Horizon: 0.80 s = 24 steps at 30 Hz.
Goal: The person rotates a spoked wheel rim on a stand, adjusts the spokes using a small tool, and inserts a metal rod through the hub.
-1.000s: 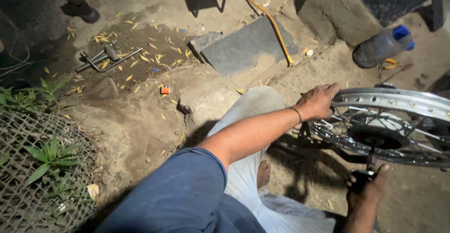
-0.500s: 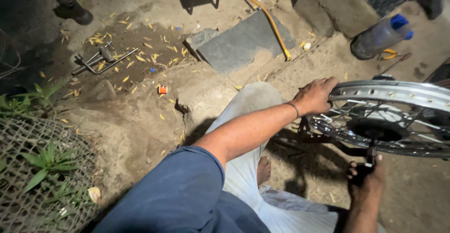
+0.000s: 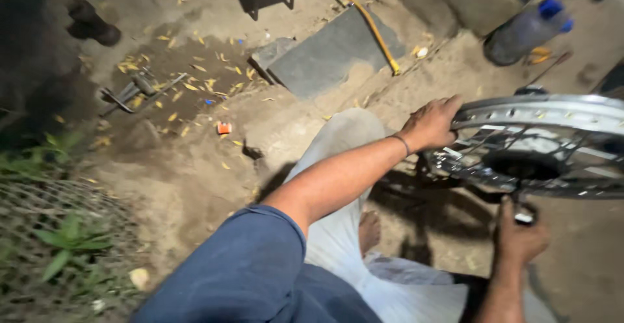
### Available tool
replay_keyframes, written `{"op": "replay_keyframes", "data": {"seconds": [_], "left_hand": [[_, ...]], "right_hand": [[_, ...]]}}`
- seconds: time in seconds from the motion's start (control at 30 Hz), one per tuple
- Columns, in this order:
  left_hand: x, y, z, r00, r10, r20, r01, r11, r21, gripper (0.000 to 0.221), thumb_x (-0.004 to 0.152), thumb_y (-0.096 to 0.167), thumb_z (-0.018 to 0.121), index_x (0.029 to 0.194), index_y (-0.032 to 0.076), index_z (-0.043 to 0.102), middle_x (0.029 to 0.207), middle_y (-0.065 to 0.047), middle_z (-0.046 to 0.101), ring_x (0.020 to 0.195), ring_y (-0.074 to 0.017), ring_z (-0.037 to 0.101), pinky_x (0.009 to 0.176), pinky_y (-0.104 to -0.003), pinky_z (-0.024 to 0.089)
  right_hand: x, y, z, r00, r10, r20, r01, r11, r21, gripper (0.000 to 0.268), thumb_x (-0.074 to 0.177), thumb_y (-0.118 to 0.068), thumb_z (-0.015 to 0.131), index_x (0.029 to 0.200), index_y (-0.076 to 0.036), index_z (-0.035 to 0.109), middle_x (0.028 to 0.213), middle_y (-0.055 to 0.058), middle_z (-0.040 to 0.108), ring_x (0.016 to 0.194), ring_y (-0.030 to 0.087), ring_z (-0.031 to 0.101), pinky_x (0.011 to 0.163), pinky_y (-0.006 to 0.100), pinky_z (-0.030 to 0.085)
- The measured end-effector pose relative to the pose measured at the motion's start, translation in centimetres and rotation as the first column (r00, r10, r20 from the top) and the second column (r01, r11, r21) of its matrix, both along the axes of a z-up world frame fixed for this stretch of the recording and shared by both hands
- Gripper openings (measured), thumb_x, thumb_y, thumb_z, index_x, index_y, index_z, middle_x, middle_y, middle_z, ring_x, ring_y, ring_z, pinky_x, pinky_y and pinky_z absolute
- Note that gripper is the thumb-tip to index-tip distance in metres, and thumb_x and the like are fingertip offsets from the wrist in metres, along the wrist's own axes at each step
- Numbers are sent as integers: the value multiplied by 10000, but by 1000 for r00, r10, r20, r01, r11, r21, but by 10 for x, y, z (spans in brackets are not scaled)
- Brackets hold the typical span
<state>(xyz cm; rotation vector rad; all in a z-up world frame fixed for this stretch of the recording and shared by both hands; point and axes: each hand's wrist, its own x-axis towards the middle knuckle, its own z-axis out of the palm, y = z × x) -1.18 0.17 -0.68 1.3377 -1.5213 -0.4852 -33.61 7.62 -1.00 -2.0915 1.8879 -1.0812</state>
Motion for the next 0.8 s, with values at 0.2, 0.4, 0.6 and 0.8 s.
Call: {"op": "replay_keyframes", "data": {"seconds": [0.2, 0.4, 0.6, 0.8], "left_hand": [[-14, -7, -2, 1000, 24, 4, -24, 989, -143, 637, 605, 115, 751, 1179, 13, 494, 1113, -262, 638, 1070, -467, 611, 903, -513, 511], [4, 8, 13, 999, -37, -14, 38, 996, 83, 525, 659, 89, 733, 1135, 60, 514, 1082, -198, 663, 1087, -432, 623, 890, -503, 522], [13, 18, 25, 1000, -31, 5, 31, 998, 49, 544, 648, 105, 751, 1133, 56, 509, 1084, -206, 671, 1078, -447, 632, 877, -508, 532], [2, 3, 19, 999, -49, -17, 49, 998, 47, 528, 657, 105, 743, 1140, 76, 531, 1064, -200, 682, 1051, -441, 655, 863, -504, 542]], "right_hand": [[-5, 10, 10, 431, -332, 839, -301, 824, 480, 363, 1033, -559, 640, 1083, -201, 671, 690, 70, 639, 493, 163, 538, 418, 280, 399], [-3, 0, -4, 990, -137, -9, 137, 990, -24, 371, 1012, -424, 775, 1181, -109, 675, 853, 123, 667, 691, 213, 621, 579, 334, 448], [1, 7, -6, 737, -222, 638, -62, 918, 391, 393, 968, -474, 763, 1177, -155, 671, 854, 92, 693, 657, 175, 616, 600, 300, 464], [-10, 4, 3, 814, -160, 558, -26, 950, 310, 421, 968, -390, 802, 1244, -89, 701, 893, 100, 668, 690, 200, 615, 596, 337, 460]]}}
